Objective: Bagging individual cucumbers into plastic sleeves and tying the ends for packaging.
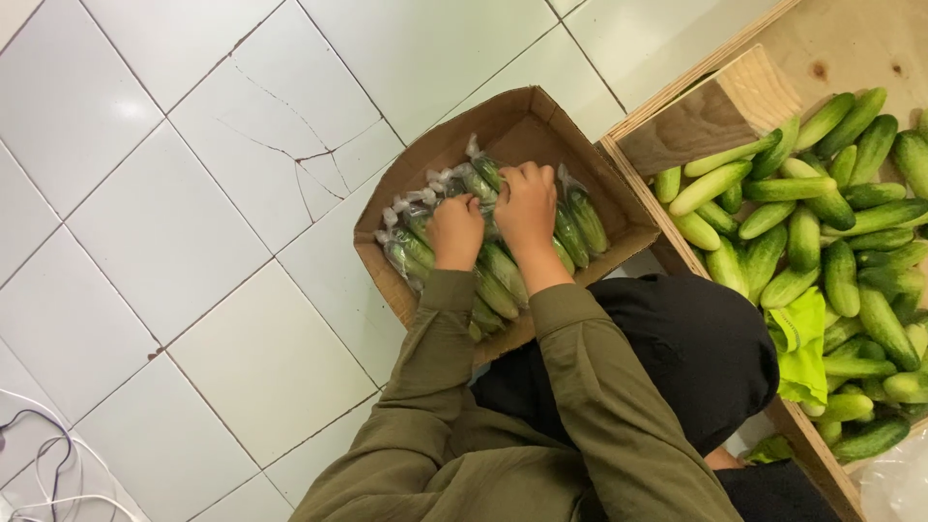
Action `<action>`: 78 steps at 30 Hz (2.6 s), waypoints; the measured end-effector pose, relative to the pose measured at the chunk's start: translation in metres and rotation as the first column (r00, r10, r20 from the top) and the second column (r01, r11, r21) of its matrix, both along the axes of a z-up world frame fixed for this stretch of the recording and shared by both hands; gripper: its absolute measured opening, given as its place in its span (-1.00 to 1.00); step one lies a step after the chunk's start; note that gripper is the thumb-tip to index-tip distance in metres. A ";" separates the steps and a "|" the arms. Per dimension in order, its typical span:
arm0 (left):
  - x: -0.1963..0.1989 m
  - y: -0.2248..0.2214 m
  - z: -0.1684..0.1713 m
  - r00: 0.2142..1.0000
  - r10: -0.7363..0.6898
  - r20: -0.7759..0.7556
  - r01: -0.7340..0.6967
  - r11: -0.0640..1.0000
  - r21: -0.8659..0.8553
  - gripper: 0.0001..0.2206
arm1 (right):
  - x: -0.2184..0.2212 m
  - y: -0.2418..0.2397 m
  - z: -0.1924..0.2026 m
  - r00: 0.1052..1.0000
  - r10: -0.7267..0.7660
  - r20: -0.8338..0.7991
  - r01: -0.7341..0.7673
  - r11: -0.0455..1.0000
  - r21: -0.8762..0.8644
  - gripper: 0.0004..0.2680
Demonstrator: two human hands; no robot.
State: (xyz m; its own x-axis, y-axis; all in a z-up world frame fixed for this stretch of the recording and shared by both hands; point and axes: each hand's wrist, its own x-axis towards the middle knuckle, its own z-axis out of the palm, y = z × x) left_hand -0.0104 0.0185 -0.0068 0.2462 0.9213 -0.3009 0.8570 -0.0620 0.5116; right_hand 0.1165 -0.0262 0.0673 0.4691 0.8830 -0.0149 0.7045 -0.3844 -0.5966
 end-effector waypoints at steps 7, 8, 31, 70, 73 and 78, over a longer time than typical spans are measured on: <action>0.003 0.014 0.046 0.974 0.134 0.184 -0.126 0.990 -0.055 -0.74 | -0.013 -0.013 -0.051 0.998 0.051 -0.041 -0.061 0.943 -0.326 -0.84; 0.005 0.015 0.052 0.951 0.195 0.241 -0.173 0.979 -0.110 -0.72 | -0.012 -0.013 -0.057 0.997 0.069 -0.033 -0.076 0.938 -0.338 -0.86; -0.001 0.035 0.061 0.754 0.487 0.440 -0.206 0.812 -0.546 -0.07 | -0.013 -0.006 -0.014 0.948 0.284 -0.146 -0.284 0.959 0.018 -0.95; -0.007 0.017 0.042 0.985 0.169 0.027 -0.171 0.978 0.122 -0.73 | 0.003 -0.006 -0.045 0.962 0.152 -0.227 -0.201 0.956 -0.212 -0.68; -0.007 0.008 0.061 0.991 0.130 0.023 -0.132 0.981 0.139 -0.73 | 0.001 -0.006 -0.038 0.968 0.142 -0.207 -0.185 0.961 -0.204 -0.68; -0.008 -0.013 0.082 0.999 0.032 0.019 -0.034 0.985 0.168 -0.73 | -0.002 -0.006 0.021 0.981 0.024 -0.195 -0.060 0.982 -0.177 -0.67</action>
State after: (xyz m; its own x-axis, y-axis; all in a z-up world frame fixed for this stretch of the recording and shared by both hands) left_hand -0.0189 0.0053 0.0756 0.2185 0.9661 -0.1374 0.8516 -0.1200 0.5102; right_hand 0.1143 -0.0319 0.0881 0.4046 0.8762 -0.2620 0.6023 -0.4708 -0.6446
